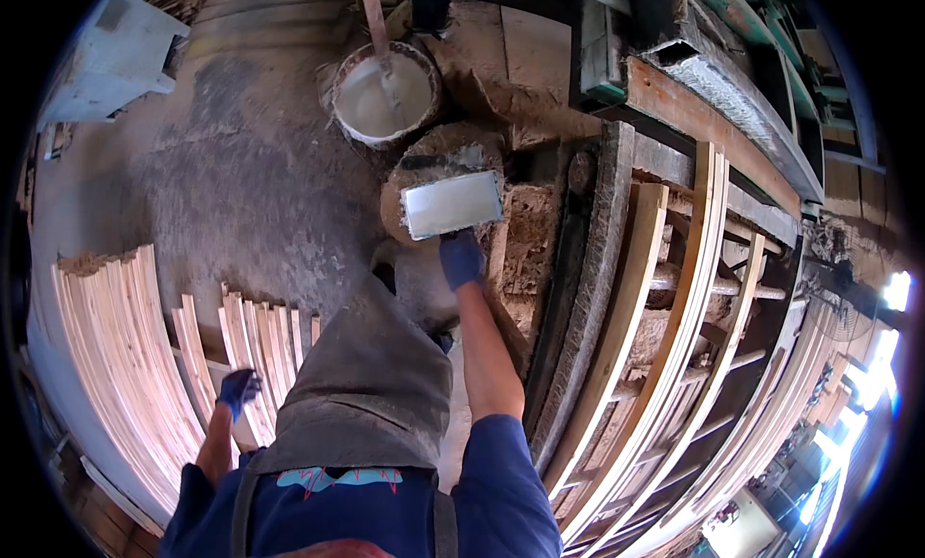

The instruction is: The person picks up long wooden planks from a stack and places them onto a metal rack. They then use a handheld applicator to spread a white adhesive onto the surface of the planks. The person repeats this process for multiple planks, ensuring each one is coated before moving to the next.

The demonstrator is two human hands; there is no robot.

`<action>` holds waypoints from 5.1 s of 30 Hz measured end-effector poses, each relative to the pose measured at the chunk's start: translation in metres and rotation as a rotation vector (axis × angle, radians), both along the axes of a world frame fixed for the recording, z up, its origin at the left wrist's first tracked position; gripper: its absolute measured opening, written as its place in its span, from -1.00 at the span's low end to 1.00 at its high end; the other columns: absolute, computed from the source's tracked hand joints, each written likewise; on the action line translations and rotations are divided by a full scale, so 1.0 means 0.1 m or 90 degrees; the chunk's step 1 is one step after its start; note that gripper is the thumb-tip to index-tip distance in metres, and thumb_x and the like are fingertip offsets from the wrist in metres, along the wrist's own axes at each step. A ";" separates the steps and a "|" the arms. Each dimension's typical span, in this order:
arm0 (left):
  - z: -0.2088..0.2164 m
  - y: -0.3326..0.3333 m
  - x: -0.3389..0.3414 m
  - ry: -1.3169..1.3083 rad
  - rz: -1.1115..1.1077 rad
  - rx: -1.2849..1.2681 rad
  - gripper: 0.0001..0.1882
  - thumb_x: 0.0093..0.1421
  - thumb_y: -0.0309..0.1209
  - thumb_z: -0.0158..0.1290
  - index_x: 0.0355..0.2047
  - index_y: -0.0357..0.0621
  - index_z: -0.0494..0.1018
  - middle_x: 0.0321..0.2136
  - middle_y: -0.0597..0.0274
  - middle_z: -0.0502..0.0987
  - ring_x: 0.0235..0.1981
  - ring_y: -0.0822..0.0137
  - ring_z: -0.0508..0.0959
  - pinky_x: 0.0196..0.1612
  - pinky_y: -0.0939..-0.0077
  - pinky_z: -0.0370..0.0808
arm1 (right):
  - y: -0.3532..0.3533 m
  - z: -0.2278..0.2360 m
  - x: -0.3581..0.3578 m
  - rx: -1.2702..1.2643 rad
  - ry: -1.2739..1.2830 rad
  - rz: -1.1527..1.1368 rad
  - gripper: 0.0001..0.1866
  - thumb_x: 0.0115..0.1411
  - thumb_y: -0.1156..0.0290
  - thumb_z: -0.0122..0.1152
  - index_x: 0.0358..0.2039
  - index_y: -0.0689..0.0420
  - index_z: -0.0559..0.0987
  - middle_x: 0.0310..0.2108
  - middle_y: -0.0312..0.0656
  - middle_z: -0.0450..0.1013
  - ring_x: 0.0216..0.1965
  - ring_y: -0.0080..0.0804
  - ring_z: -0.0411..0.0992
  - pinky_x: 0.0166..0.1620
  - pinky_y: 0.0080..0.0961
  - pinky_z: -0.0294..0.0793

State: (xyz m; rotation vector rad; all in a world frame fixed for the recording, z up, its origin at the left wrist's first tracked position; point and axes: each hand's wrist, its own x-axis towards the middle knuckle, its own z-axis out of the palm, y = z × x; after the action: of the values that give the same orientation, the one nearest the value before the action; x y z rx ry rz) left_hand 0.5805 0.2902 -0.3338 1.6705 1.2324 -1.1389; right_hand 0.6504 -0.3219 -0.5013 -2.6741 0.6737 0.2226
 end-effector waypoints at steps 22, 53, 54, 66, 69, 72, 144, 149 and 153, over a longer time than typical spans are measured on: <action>-0.65 -2.07 -0.18 -0.109 -0.276 -0.338 -0.70 0.26 -0.16 0.02 -0.08 0.02 0.46 -0.22 0.09 0.62 -0.42 0.19 0.61 -0.48 0.36 0.44 | -1.09 5.24 -3.01 0.355 -0.339 -0.351 -0.76 0.26 0.27 0.13 -0.29 0.22 0.53 -0.55 -0.39 0.44 -0.57 -0.66 0.31 -0.52 -0.61 0.30; -0.49 -2.53 0.01 -0.024 -0.075 -0.210 -0.65 0.28 -0.05 0.01 -0.08 0.02 0.44 -0.31 0.14 0.63 -0.49 0.24 0.59 -0.43 0.30 0.43 | -4.18 4.02 0.62 0.276 -0.340 -0.372 -0.70 0.28 0.14 0.15 -0.49 0.06 0.49 -0.72 -0.42 0.31 -0.72 -0.66 0.24 -0.65 -0.59 0.21; -0.48 -2.53 -0.02 -0.021 -0.072 -0.200 -0.65 0.28 -0.05 0.01 -0.08 0.03 0.44 -0.31 0.15 0.63 -0.48 0.24 0.59 -0.43 0.31 0.42 | -4.17 4.01 0.67 0.256 -0.331 -0.362 -0.70 0.28 0.14 0.15 -0.49 0.06 0.48 -0.72 -0.42 0.31 -0.72 -0.67 0.24 -0.65 -0.60 0.20; -0.59 -2.77 -0.23 -0.060 -0.133 -0.297 -0.61 0.27 -0.06 0.04 0.02 0.07 0.47 -0.19 0.17 0.63 -0.43 0.27 0.61 -0.46 0.41 0.46 | -4.06 4.11 -0.87 -0.074 -0.250 0.068 -0.73 0.25 0.27 0.01 -0.24 0.19 0.58 -0.29 0.16 0.52 -0.18 0.18 0.48 -0.20 -0.09 0.49; -0.53 -2.95 -0.34 -0.100 -0.192 -0.299 -0.60 0.28 -0.09 0.04 0.03 0.00 0.45 -0.24 0.14 0.64 -0.43 0.29 0.62 -0.51 0.52 0.41 | -3.93 4.13 -1.88 -0.173 -0.164 0.082 -0.75 0.25 0.32 -0.03 -0.32 0.18 0.58 -0.37 0.15 0.52 -0.27 0.17 0.50 -0.25 -0.05 0.49; -0.39 -2.89 -0.81 -0.151 -0.248 -0.303 -0.61 0.28 -0.11 0.04 0.02 -0.02 0.46 -0.24 0.14 0.64 -0.43 0.29 0.62 -0.50 0.51 0.42 | -3.36 4.37 -2.89 -0.074 -0.160 -0.062 -0.75 0.24 0.32 -0.04 -0.36 0.22 0.54 -0.37 0.12 0.52 -0.33 0.17 0.51 -0.30 -0.02 0.48; -0.26 6.04 -20.82 -0.103 -0.328 -0.277 -0.71 0.28 -0.24 0.03 -0.05 -0.05 0.47 -0.32 0.14 0.64 -0.52 0.30 0.57 -0.56 0.50 0.36 | 6.02 5.00 -27.05 0.106 0.064 -0.306 -0.50 0.26 0.33 0.20 0.20 0.10 0.41 0.16 -0.05 0.41 0.19 -0.24 0.33 0.27 -0.31 0.27; -0.06 6.94 -22.58 0.045 -0.492 -0.176 -0.63 0.26 -0.11 0.04 -0.01 0.02 0.46 -0.28 0.12 0.63 -0.47 0.24 0.57 -0.45 0.38 0.38 | 6.09 4.68 -27.69 0.061 -0.065 -0.272 -0.60 0.28 0.15 0.16 0.04 0.08 0.53 -0.11 -0.07 0.56 -0.11 -0.23 0.51 0.00 -0.29 0.48; -0.33 7.59 -23.39 0.022 -0.339 -0.166 -0.54 0.25 -0.06 0.02 0.09 0.04 0.39 -0.12 0.12 0.59 -0.34 0.21 0.56 -0.37 0.29 0.37 | 6.49 5.03 -27.95 0.144 0.008 -0.380 -0.60 0.25 0.10 0.17 -0.03 0.09 0.55 -0.29 -0.07 0.60 -0.30 -0.18 0.56 -0.17 -0.26 0.54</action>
State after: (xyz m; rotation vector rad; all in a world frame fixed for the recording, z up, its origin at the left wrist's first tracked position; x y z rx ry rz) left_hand -1.7581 1.0490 -0.3664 1.8273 0.6270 -1.5722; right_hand -2.1444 0.3267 0.0017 -2.1459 1.3194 0.1395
